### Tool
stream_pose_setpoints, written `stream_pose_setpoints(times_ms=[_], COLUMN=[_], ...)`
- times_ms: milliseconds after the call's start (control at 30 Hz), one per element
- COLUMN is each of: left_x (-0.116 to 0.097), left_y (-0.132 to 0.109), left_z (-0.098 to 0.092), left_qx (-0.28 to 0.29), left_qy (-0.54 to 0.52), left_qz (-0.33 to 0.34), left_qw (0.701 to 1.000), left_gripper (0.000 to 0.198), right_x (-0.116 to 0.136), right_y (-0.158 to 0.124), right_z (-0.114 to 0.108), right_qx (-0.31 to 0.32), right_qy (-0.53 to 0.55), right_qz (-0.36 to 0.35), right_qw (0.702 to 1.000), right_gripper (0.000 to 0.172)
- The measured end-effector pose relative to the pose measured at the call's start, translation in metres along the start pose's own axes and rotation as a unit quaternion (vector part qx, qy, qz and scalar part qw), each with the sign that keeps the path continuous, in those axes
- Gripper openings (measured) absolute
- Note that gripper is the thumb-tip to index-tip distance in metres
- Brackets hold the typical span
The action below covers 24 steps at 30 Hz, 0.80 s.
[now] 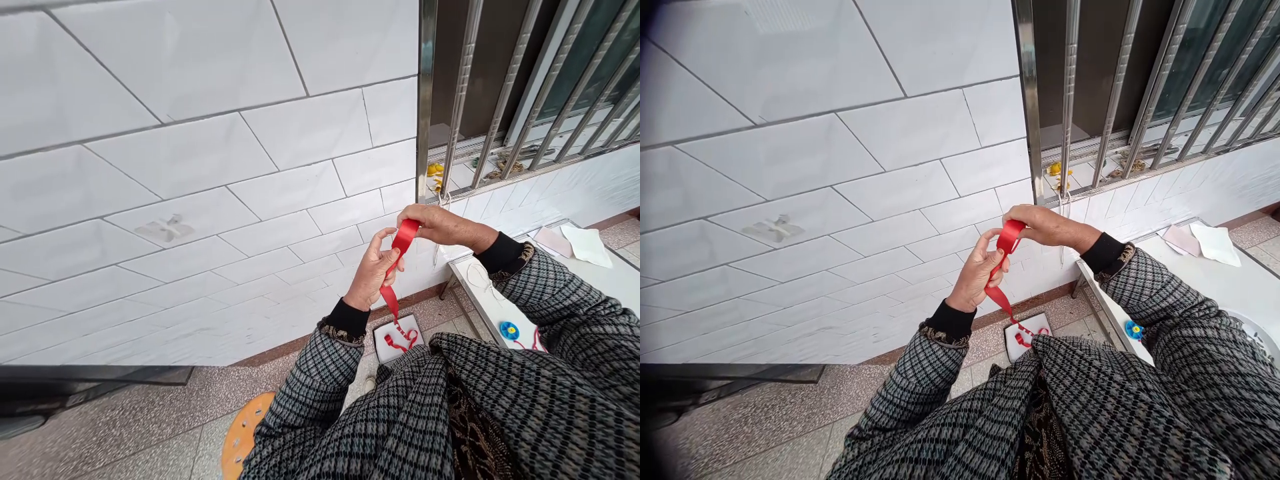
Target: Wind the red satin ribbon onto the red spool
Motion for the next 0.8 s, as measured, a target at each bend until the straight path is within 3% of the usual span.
stream_pose_setpoints(times_ms=[200, 433, 600, 800], left_x=[-0.014, -0.007, -0.007, -0.015], left_y=[0.0, 0.0, -0.001, -0.004], left_z=[-0.023, -0.013, -0.005, -0.003], left_qx=[-0.096, -0.048, -0.031, -0.04], left_qy=[-0.005, -0.05, -0.03, -0.043], left_qz=[0.049, 0.023, 0.034, 0.063], left_qw=[0.994, 0.997, 0.998, 0.996], left_gripper=[0.052, 0.054, 0.057, 0.057], right_x=[-0.027, -0.044, -0.046, -0.056], right_y=[-0.008, -0.013, -0.017, -0.022], right_z=[-0.003, -0.013, -0.005, 0.006], right_qx=[-0.028, -0.092, -0.069, -0.043], right_qy=[0.104, 0.177, 0.337, 0.426], right_qz=[0.109, 0.165, 0.182, 0.213], right_qw=[0.988, 0.966, 0.921, 0.878], right_gripper=[0.017, 0.024, 0.035, 0.05])
Point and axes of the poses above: each hand's wrist, its own y-axis towards the middle knuckle, its own z-axis out of the palm, x = y × z, the point moved 10 cm from there along y, towards the middle knuckle, and after that the axes turned 5 degrees about -x, right-handed, at the moved point
